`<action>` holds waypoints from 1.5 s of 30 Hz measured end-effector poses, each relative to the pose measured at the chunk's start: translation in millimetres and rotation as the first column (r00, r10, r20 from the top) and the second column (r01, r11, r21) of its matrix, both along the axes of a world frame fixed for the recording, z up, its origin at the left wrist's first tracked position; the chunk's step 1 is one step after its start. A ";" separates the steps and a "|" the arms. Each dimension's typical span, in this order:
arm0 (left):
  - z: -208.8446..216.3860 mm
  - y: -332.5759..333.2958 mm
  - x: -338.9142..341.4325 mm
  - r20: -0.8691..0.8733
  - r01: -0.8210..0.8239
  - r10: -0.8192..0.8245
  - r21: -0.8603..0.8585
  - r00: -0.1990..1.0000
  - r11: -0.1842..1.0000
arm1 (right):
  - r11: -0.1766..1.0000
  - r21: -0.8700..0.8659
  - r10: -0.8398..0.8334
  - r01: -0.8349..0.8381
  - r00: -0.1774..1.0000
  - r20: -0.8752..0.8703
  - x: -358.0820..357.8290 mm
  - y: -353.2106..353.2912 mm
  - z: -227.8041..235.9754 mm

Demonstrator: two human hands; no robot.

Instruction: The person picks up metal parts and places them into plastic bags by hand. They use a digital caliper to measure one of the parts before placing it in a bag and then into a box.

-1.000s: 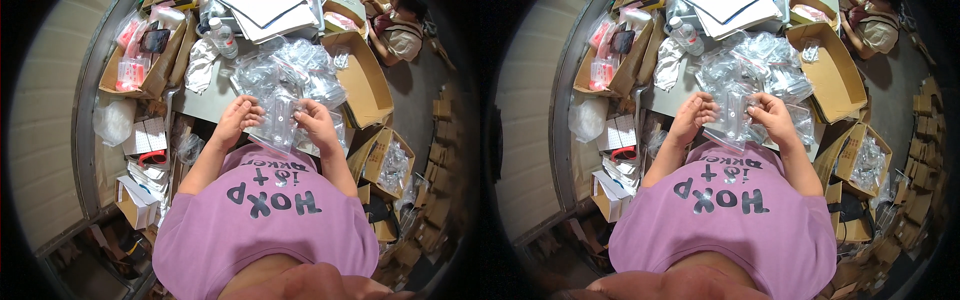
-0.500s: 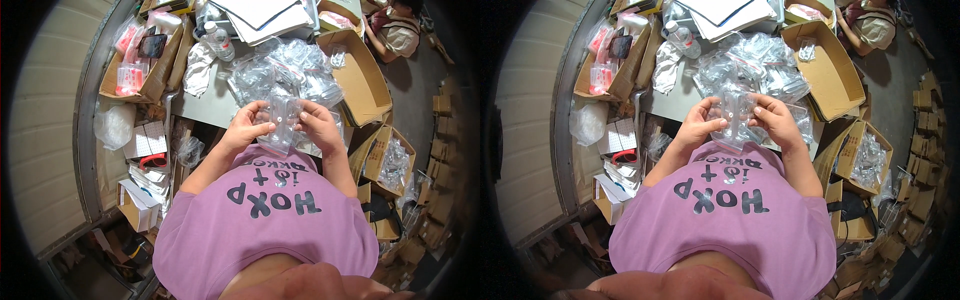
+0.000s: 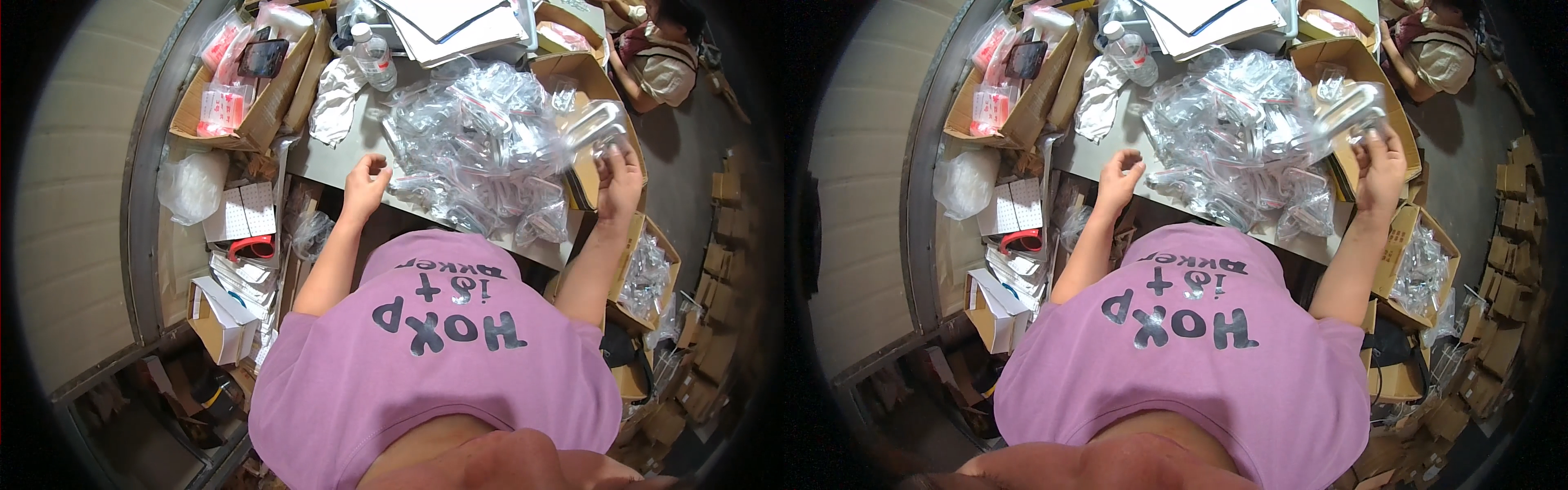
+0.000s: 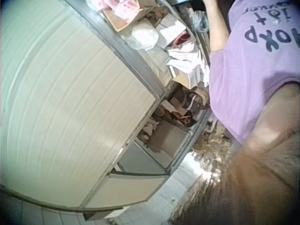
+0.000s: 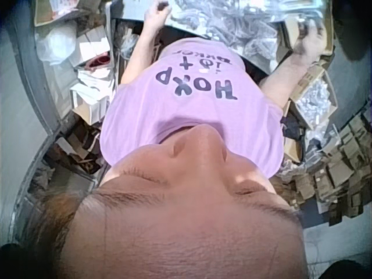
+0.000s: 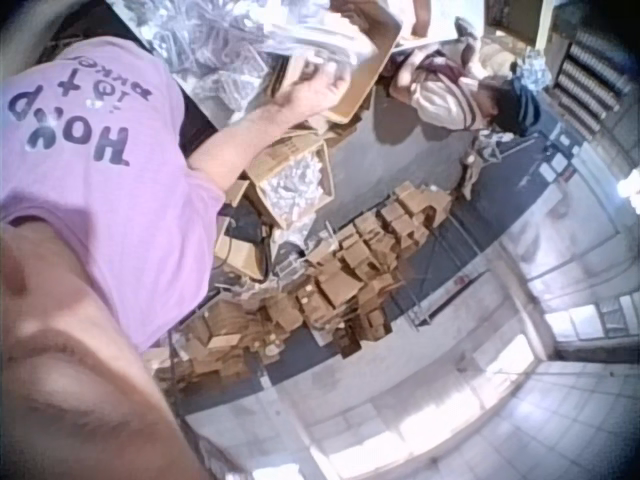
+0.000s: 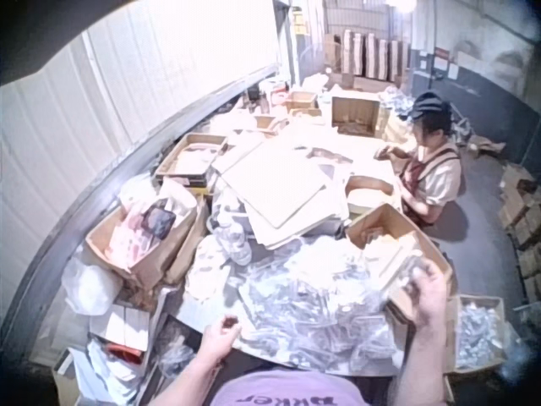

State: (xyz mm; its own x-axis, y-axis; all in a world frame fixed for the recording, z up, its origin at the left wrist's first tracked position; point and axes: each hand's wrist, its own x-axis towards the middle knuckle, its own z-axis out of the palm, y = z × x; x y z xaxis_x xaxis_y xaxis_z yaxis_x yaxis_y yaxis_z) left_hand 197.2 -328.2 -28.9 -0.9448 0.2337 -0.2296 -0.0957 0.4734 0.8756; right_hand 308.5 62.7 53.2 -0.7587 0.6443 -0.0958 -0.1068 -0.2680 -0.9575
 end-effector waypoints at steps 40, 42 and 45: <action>94.6 62.6 49.0 0.448 -0.188 -0.369 0.805 0.814 0.563 | 0.643 0.765 0.381 -0.036 0.882 -0.278 -6.1 -149.5 -6.6; 85.0 60.8 49.6 0.416 -0.160 -0.372 0.816 0.830 0.556 | 0.639 0.768 0.375 -0.042 0.889 -0.263 -6.1 -147.1 -7.1; 81.6 57.5 48.6 0.407 -0.157 -0.275 0.762 0.871 0.628 | 0.619 0.784 0.324 -0.035 0.921 -0.214 -7.1 -144.9 -10.3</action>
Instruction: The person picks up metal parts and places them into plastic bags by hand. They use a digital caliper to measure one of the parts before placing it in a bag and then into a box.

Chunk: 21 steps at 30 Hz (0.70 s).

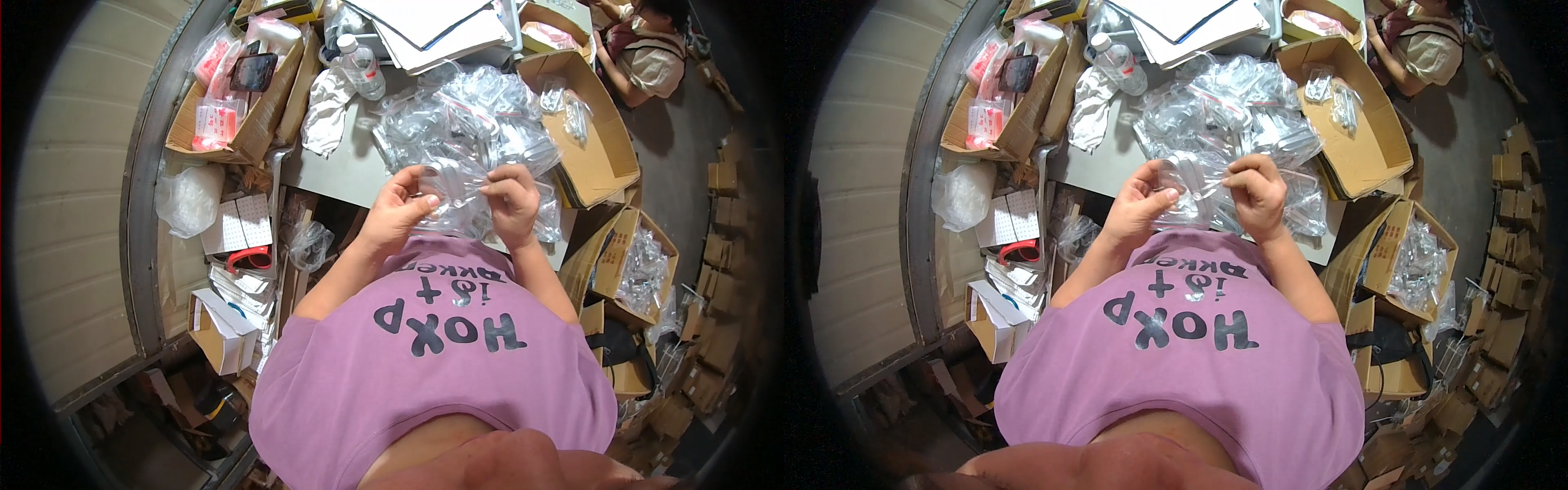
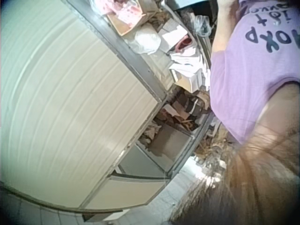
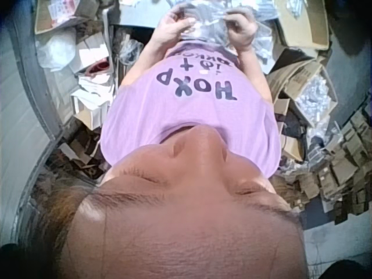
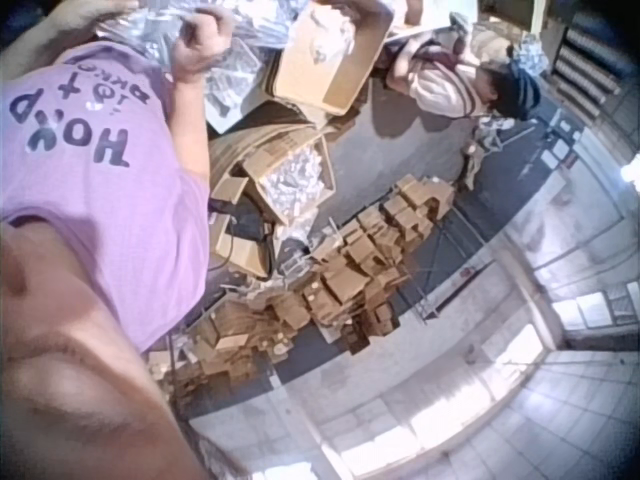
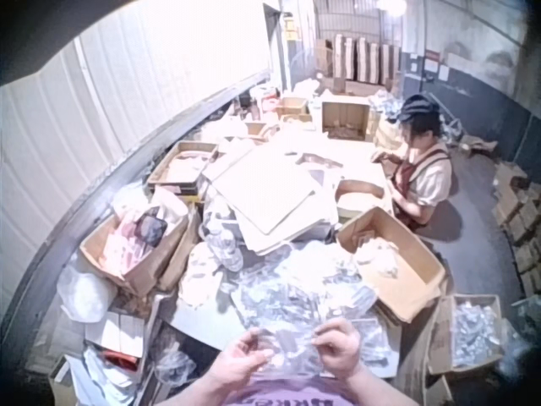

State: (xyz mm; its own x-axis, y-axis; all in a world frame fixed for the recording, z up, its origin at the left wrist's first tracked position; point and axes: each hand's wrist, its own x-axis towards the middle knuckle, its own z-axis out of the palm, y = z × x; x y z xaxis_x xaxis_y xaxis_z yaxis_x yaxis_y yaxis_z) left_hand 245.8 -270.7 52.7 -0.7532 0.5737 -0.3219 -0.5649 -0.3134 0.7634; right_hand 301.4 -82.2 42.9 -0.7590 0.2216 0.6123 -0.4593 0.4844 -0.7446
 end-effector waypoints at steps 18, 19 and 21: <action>-125.3 -59.9 -27.5 -0.771 -0.681 -0.228 -0.633 0.594 0.367 | 0.716 0.561 -0.296 -0.416 0.547 0.783 -3.4 -7.3 -98.6; -118.3 -53.7 -21.6 -0.760 -0.665 -0.310 -0.650 0.571 0.368 | 0.712 0.561 -0.294 -0.422 0.546 0.784 -2.0 -4.9 -96.8; -109.8 -44.4 -12.3 -0.745 -0.618 -0.384 -0.667 0.546 0.416 | 0.830 0.426 -0.134 -0.359 0.614 0.778 -3.2 -3.5 -76.5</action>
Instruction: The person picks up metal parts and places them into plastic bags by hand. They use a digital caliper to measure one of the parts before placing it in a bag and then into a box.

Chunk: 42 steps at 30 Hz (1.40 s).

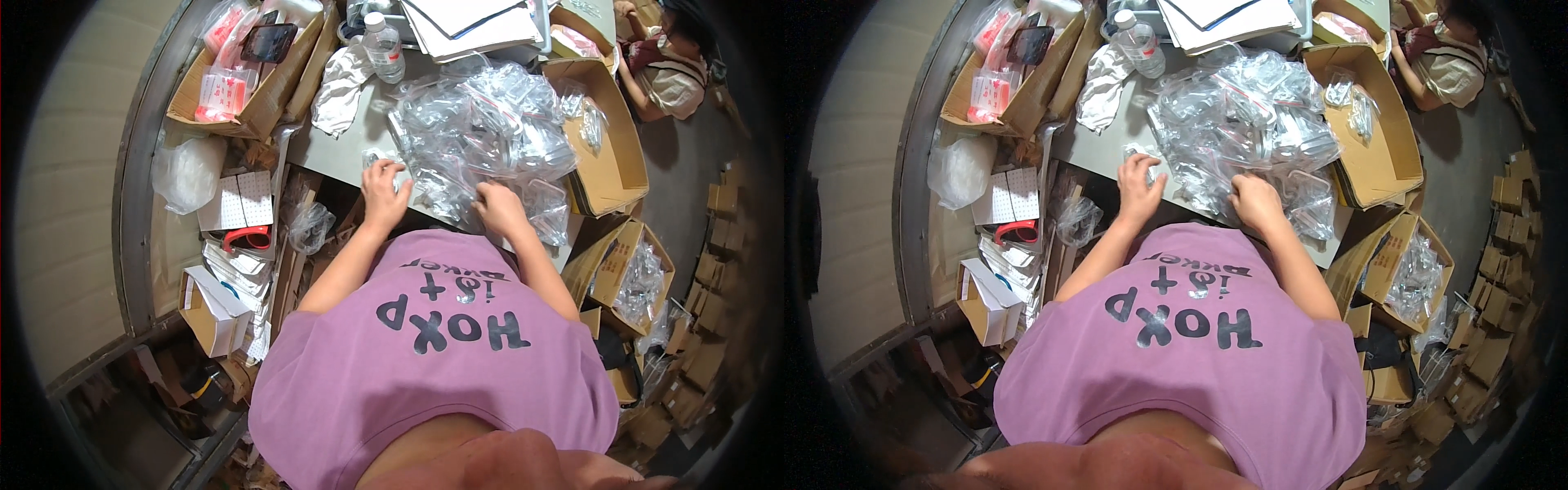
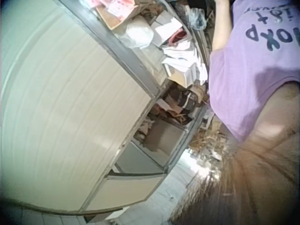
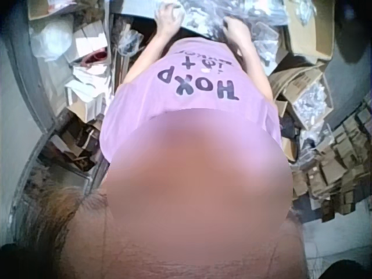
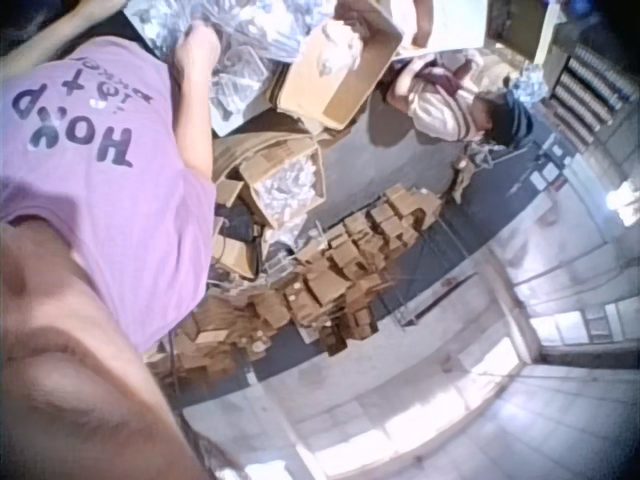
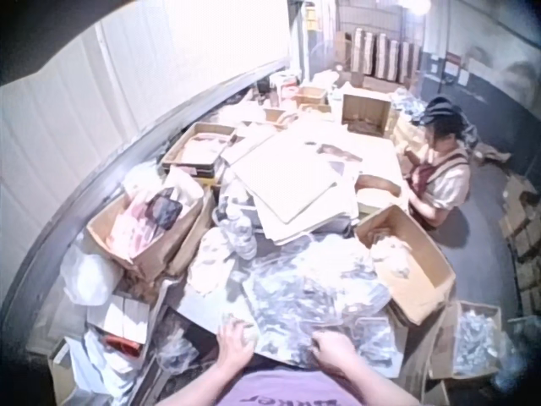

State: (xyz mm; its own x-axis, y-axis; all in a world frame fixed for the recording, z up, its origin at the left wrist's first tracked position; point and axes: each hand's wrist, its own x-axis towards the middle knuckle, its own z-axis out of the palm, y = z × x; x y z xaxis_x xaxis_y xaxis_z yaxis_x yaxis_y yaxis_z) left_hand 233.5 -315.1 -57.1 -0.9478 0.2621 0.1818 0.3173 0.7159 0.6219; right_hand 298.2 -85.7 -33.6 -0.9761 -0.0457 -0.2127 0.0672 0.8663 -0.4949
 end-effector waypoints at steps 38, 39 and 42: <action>56.3 43.1 -18.6 0.570 -0.652 -0.728 0.724 0.380 0.226 | -0.145 -0.932 -0.149 0.333 0.924 0.353 -17.2 -6.1 45.6; 55.1 37.1 -24.9 0.566 -0.615 -0.689 0.757 0.452 0.219 | -0.034 -0.937 -0.178 0.347 0.921 0.348 -19.2 -5.9 41.3; 24.8 5.4 -47.1 0.638 -0.543 -0.377 0.770 0.672 0.335 | 0.196 -0.897 -0.253 0.397 0.904 0.345 -19.7 0.0 27.2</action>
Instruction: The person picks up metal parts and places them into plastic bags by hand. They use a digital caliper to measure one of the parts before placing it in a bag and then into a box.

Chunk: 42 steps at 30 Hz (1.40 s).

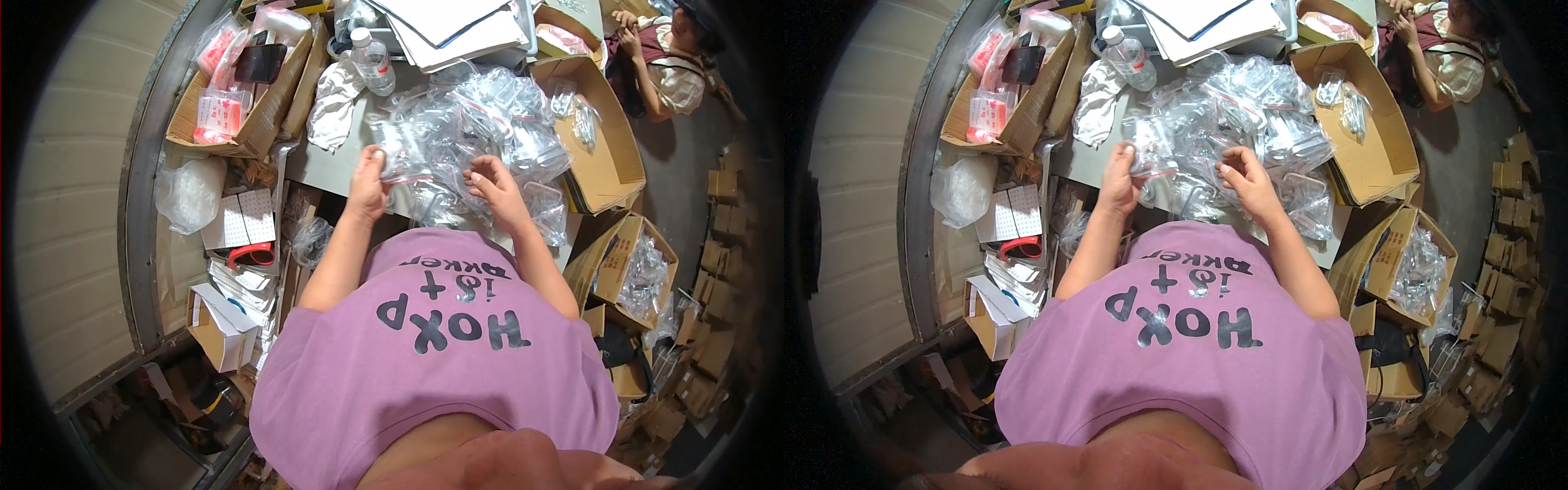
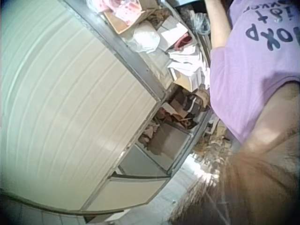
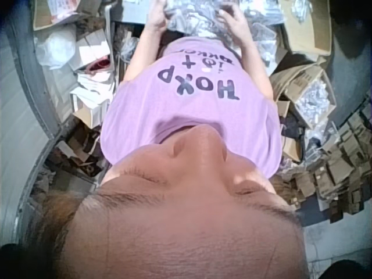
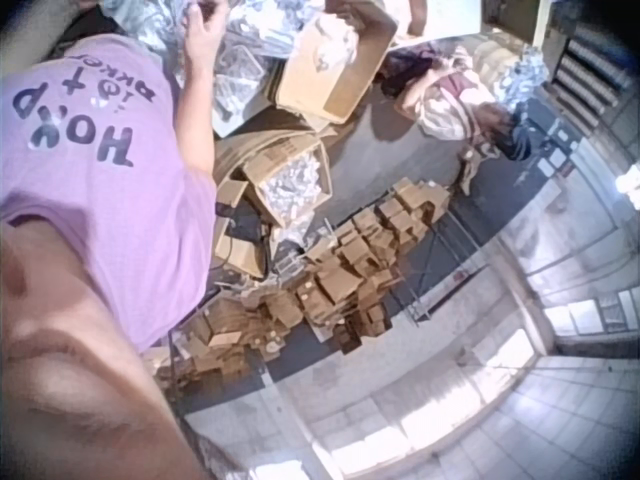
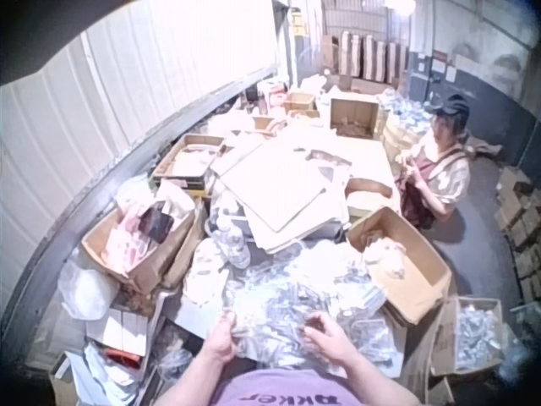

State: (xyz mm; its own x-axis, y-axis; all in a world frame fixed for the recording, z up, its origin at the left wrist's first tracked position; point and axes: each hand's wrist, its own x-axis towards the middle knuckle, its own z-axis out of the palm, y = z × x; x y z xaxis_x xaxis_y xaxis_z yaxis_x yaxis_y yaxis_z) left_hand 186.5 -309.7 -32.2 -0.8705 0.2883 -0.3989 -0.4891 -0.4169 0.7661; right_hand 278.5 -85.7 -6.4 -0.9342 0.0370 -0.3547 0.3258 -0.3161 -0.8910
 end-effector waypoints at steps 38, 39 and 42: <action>-90.5 -42.3 -7.3 -0.355 -0.337 0.059 -0.804 0.933 0.490 | 0.137 0.960 0.302 -0.244 0.933 0.194 17.1 -16.1 -24.5; -90.7 -46.4 -12.2 -0.441 -0.415 0.130 -0.648 0.888 0.639 | 0.151 0.960 0.299 -0.237 0.936 0.184 17.2 -15.2 -25.5; -45.4 -56.8 -20.2 -0.387 -0.407 0.204 -0.570 0.899 0.714 | 0.166 0.955 0.295 -0.245 0.937 0.189 18.0 -12.6 -27.2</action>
